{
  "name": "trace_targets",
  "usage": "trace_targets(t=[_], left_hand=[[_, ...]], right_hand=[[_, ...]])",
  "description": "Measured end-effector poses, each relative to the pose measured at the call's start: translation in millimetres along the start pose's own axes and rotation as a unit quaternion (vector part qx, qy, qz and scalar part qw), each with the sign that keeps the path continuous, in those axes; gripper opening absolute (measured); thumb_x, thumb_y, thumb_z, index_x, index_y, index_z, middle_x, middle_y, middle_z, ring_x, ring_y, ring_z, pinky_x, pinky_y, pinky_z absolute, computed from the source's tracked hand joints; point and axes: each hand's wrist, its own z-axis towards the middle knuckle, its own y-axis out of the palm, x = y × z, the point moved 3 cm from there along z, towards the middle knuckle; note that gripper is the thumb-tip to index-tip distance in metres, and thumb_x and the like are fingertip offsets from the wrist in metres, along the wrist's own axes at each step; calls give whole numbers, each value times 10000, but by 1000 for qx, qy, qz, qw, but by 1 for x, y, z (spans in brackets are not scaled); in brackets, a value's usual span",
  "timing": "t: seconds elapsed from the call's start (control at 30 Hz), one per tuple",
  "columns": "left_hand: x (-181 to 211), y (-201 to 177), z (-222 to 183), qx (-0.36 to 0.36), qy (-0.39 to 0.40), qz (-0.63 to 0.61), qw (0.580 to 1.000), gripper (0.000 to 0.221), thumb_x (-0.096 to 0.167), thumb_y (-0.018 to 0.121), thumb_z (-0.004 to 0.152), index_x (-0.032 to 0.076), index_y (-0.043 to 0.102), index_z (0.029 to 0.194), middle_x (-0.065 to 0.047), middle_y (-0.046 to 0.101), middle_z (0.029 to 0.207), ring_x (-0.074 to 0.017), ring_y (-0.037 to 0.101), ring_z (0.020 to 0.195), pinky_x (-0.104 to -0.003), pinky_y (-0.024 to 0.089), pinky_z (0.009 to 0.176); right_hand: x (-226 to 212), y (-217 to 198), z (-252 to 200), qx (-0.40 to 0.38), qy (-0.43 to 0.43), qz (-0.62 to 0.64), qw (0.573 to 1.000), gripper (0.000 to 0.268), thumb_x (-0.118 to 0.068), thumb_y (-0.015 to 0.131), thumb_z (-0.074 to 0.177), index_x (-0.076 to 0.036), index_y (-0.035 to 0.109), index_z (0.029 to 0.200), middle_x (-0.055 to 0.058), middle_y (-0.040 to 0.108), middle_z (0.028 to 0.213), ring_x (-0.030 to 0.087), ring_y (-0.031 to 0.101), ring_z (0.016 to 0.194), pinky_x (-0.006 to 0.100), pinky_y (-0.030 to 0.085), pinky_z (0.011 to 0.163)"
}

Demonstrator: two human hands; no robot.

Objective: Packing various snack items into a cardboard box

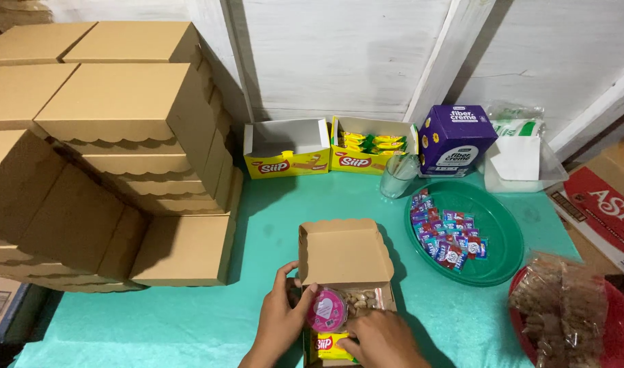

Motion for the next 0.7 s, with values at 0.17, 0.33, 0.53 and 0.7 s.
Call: trace_targets(t=[0.17, 0.33, 0.53, 0.7], left_hand=[[5, -1, -3, -1, -13, -30, 999, 523, 437, 674, 900, 255, 568, 1379, 58, 709, 900, -92, 643, 733, -282, 486, 695], [-2, -3, -9, 15, 11, 45, 999, 429, 506, 471, 961, 252, 598, 1283, 14, 807, 923, -143, 732, 815, -307, 501, 721], [-12, 0, -11, 68, 113, 101, 986, 377, 465, 409, 1015, 198, 675, 1016, -22, 760, 822, -196, 710, 773, -354, 478, 681], [-27, 7, -4, 89, 159, 111, 977, 386, 416, 370, 1049, 167, 577, 839, -58, 620, 707, -245, 622, 676, -396, 431, 669]], right_hand=[[9, 15, 11, 43, -23, -15, 999, 436, -549, 638, 986, -170, 693, 1194, 105, 664, 1142, 317, 649, 1038, 474, 528, 835], [4, 11, 6, 38, -6, -10, 999, 480, -569, 653, 1001, -139, 685, 1211, 115, 642, 1160, 307, 628, 1083, 459, 531, 879], [12, 27, 13, 126, -17, -9, 992, 441, -564, 709, 945, -168, 739, 1137, 67, 684, 1131, 310, 659, 1039, 470, 552, 834], [20, 34, 24, 156, -31, -28, 987, 384, -604, 719, 904, -237, 786, 994, 94, 678, 1058, 361, 675, 933, 525, 538, 763]])
